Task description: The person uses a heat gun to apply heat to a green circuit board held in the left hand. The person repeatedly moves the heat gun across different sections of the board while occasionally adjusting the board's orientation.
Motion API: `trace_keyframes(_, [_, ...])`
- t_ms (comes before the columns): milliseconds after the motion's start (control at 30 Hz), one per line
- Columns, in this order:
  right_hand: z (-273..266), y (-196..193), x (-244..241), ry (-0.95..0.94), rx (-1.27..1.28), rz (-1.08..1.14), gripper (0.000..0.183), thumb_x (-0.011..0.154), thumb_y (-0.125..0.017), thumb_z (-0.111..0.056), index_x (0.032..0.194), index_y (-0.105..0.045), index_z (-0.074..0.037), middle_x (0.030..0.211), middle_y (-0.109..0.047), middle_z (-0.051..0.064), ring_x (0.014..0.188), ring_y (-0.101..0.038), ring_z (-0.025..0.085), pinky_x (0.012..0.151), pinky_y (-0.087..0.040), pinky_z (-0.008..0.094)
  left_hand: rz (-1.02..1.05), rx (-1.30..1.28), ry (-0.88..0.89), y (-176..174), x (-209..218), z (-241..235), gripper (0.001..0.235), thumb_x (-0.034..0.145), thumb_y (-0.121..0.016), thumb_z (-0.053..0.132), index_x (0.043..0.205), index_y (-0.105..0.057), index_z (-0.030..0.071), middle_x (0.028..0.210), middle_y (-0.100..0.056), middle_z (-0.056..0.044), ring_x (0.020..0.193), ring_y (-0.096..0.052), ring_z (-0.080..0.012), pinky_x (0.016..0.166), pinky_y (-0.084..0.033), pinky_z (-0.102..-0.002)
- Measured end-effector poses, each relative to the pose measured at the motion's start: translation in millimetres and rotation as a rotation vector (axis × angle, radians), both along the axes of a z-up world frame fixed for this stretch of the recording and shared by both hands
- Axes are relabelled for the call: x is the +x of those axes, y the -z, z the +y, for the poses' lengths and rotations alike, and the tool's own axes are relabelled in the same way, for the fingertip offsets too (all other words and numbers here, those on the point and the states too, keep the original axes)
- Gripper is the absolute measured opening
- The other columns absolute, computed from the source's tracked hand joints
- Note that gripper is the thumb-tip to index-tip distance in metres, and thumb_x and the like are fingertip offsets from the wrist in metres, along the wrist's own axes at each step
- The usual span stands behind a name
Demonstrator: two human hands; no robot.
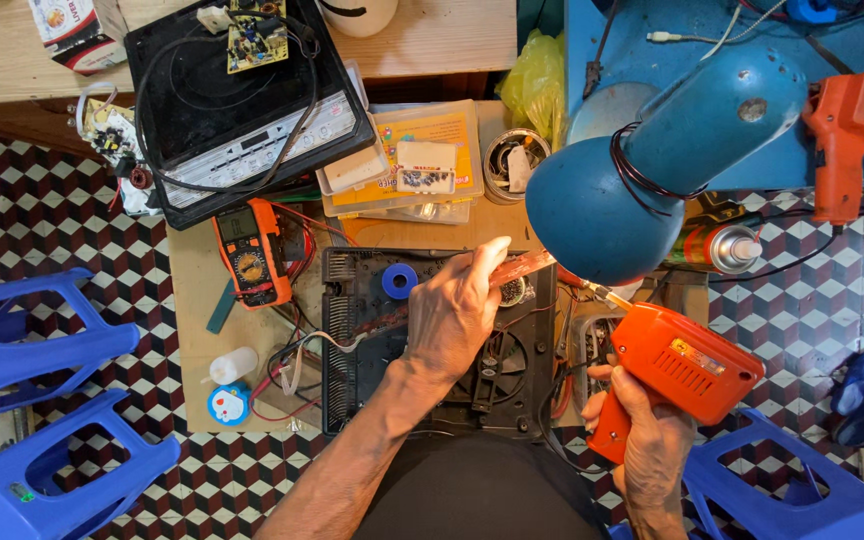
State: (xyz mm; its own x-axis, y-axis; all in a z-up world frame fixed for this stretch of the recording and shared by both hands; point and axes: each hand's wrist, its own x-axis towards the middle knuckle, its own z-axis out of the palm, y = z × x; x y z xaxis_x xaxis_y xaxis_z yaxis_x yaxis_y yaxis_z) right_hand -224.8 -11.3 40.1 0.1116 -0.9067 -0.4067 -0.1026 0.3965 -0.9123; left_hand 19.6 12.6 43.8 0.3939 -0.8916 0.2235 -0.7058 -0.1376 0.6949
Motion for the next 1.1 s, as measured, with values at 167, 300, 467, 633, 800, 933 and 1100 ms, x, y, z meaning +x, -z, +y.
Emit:
trace_keyframes(167, [3,5,-4,0.004,-0.012,-0.013,0.029,0.093,-0.065,-0.015,0.117,-0.063,0.0,0.092,-0.073,0.02,0.058,-0.068,0.018,0.047,-0.058,0.029,0.002,0.051,0.038,-5,2,-5,0.049,0.084,-0.07,0.0,0.13,-0.055,0.007,0.109,-0.075,-0.012,0.095,-0.075,-0.0281,0.068,-0.062,-0.037])
trace_keyframes(300, [6,0,-3,0.025,0.017,-0.007,0.029,0.092,-0.066,-0.016,0.117,-0.063,-0.001,0.092,-0.073,0.019,0.057,-0.067,0.019,0.046,-0.056,0.028,0.0,0.034,0.042,-11,0,-7,0.048,0.083,-0.073,0.003,0.128,-0.058,0.008,0.103,-0.076,-0.011,0.087,-0.075,-0.0285,0.066,-0.061,-0.038])
trace_keyframes(467, [9,-8,-1,0.039,0.028,-0.025,0.03,0.092,-0.065,-0.015,0.118,-0.063,-0.002,0.093,-0.073,0.018,0.058,-0.067,0.018,0.047,-0.055,0.028,-0.052,-0.009,0.094,-18,-2,-6,0.046,0.084,-0.075,0.007,0.127,-0.059,0.008,0.097,-0.073,-0.012,0.078,-0.073,-0.0292,0.062,-0.059,-0.038])
trace_keyframes(633, [12,-10,-4,0.047,-0.001,-0.023,0.03,0.092,-0.066,-0.016,0.118,-0.063,-0.002,0.092,-0.073,0.018,0.058,-0.067,0.018,0.047,-0.057,0.03,-0.073,-0.034,0.146,-21,-2,-7,0.045,0.085,-0.075,0.007,0.128,-0.06,0.007,0.091,-0.07,-0.011,0.075,-0.071,-0.0286,0.061,-0.058,-0.039])
trace_keyframes(800, [18,-11,-10,0.076,0.003,-0.029,0.026,0.092,-0.067,-0.015,0.114,-0.065,-0.001,0.091,-0.073,0.018,0.058,-0.067,0.018,0.048,-0.057,0.03,-0.17,0.007,0.194,-23,-5,-9,0.041,0.086,-0.076,0.011,0.123,-0.061,0.006,0.087,-0.068,-0.011,0.072,-0.07,-0.0275,0.059,-0.057,-0.039])
trace_keyframes(933, [23,-8,-16,0.091,0.009,-0.033,0.023,0.092,-0.067,-0.015,0.11,-0.066,-0.001,0.09,-0.073,0.018,0.057,-0.066,0.018,0.048,-0.057,0.03,-0.218,-0.014,0.242,-27,-5,-7,0.041,0.085,-0.075,0.009,0.123,-0.061,0.005,0.088,-0.068,-0.011,0.077,-0.071,-0.0262,0.062,-0.058,-0.037])
trace_keyframes(1100, [28,-1,-23,0.073,-0.018,-0.048,0.025,0.091,-0.067,-0.017,0.11,-0.067,-0.001,0.09,-0.073,0.018,0.057,-0.066,0.018,0.047,-0.058,0.03,-0.21,0.001,0.263,-30,-9,-4,0.044,0.082,-0.075,0.002,0.123,-0.061,0.002,0.088,-0.069,-0.013,0.075,-0.071,-0.0255,0.061,-0.059,-0.036])
